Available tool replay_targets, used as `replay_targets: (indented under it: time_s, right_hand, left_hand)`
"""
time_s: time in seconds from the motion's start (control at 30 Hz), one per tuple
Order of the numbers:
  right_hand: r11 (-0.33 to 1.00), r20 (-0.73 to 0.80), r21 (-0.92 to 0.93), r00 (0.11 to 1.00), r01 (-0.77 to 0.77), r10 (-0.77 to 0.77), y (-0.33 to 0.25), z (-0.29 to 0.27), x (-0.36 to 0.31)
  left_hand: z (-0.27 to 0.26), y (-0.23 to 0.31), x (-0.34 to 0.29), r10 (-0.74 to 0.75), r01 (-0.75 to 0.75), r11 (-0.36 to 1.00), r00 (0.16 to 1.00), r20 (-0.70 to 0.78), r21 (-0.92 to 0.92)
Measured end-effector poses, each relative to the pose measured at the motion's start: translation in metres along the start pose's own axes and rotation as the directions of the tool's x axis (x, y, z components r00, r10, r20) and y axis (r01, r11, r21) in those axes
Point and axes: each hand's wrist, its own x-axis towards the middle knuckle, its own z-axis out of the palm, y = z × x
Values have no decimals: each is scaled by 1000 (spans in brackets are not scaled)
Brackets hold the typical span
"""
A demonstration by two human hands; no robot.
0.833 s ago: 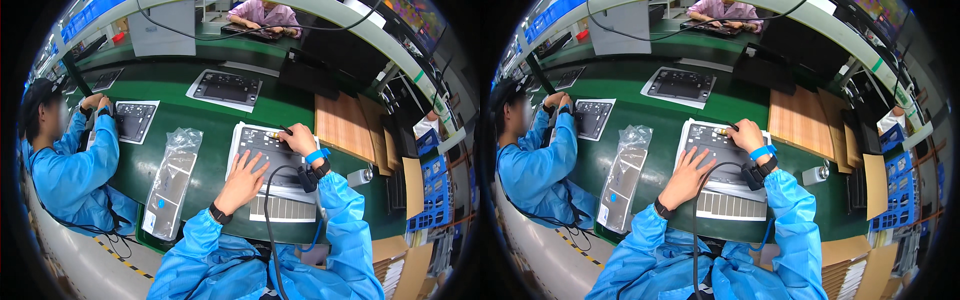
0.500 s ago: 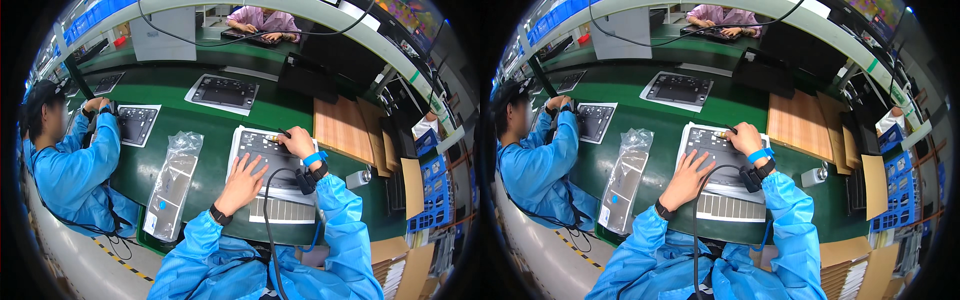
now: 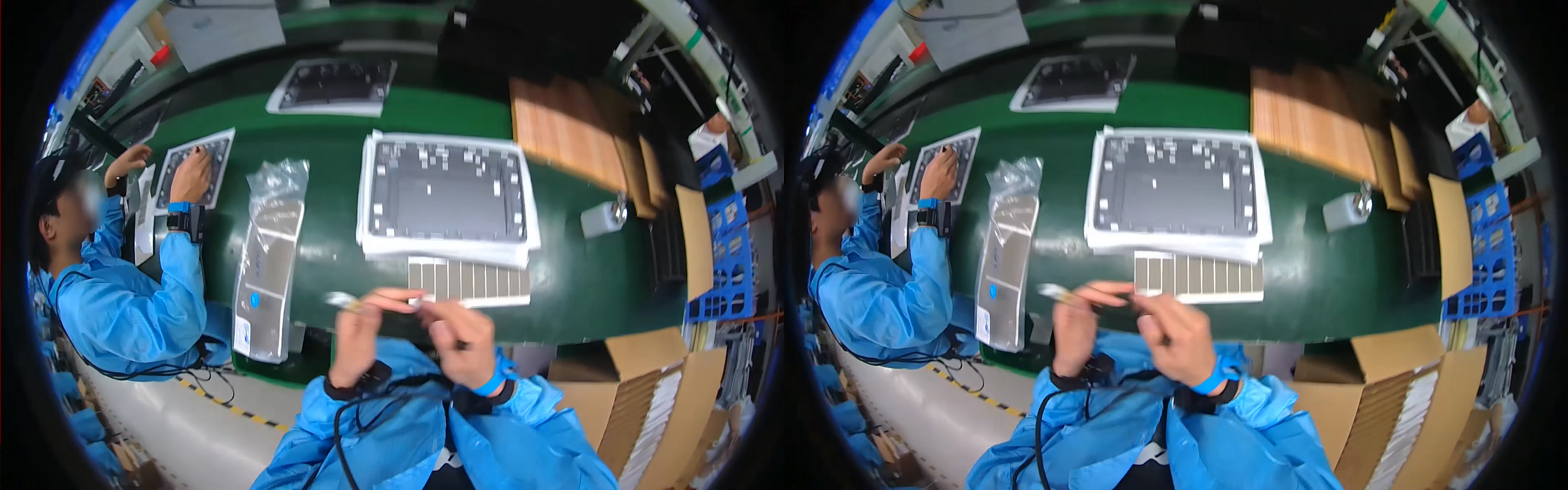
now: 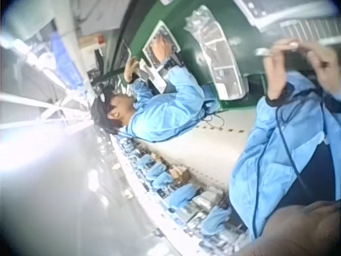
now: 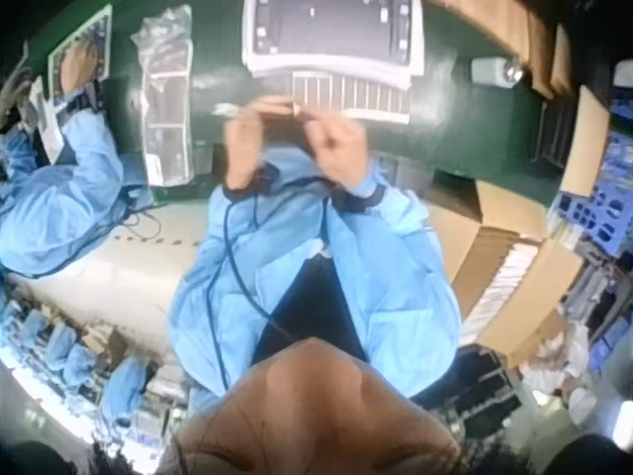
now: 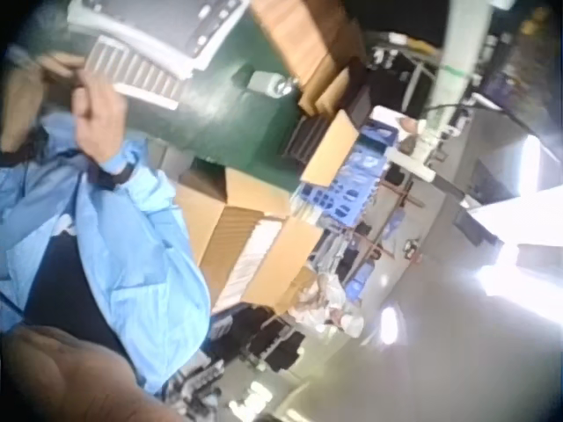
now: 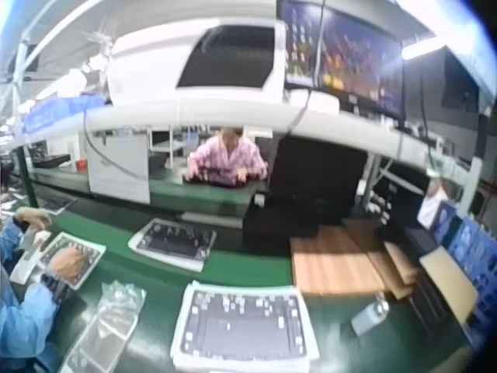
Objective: The worker is applying stickers and precision labels to electronic tablet housings and organizing them into packaging containers on a factory assembly line.
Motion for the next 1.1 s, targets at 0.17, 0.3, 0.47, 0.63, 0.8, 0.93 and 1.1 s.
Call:
replay_targets:
  time_s: [0.17,0.3,0.47,0.63,0.8,0.93,1.1]
  right_hand:
    - [820,-127,413,866,-397,483,45,-38,-16]
    - [735,22,454,831,-504,556,62,-25,-6]
    - [693,18,523,819,-497,573,69,-20,-14]
    - [742,-51,505,843,-440,535,78,-15,-16]
    - [731,-51,487,819,-479,571,83,-14,-16]
    - [745,-78,444,807,-497,585,83,-11,-16]
    - [764,-133,420,800,-490,586,81,-4,-19]
  left_hand:
    - [-62,-7,-18,47,-90,927,991,126,363]
    - [-28,-10,-4,-34,-352,510,904,427,785]
    - [-19,-21,0,-95,-512,328,818,567,794]
    - [-17,-33,4,-164,-515,343,790,590,785]
    - [-16,-35,5,-158,-470,401,810,564,786]
    - [-17,-36,5,-165,-473,394,807,567,788]
    - [-18,-37,5,-166,-471,405,805,570,784]
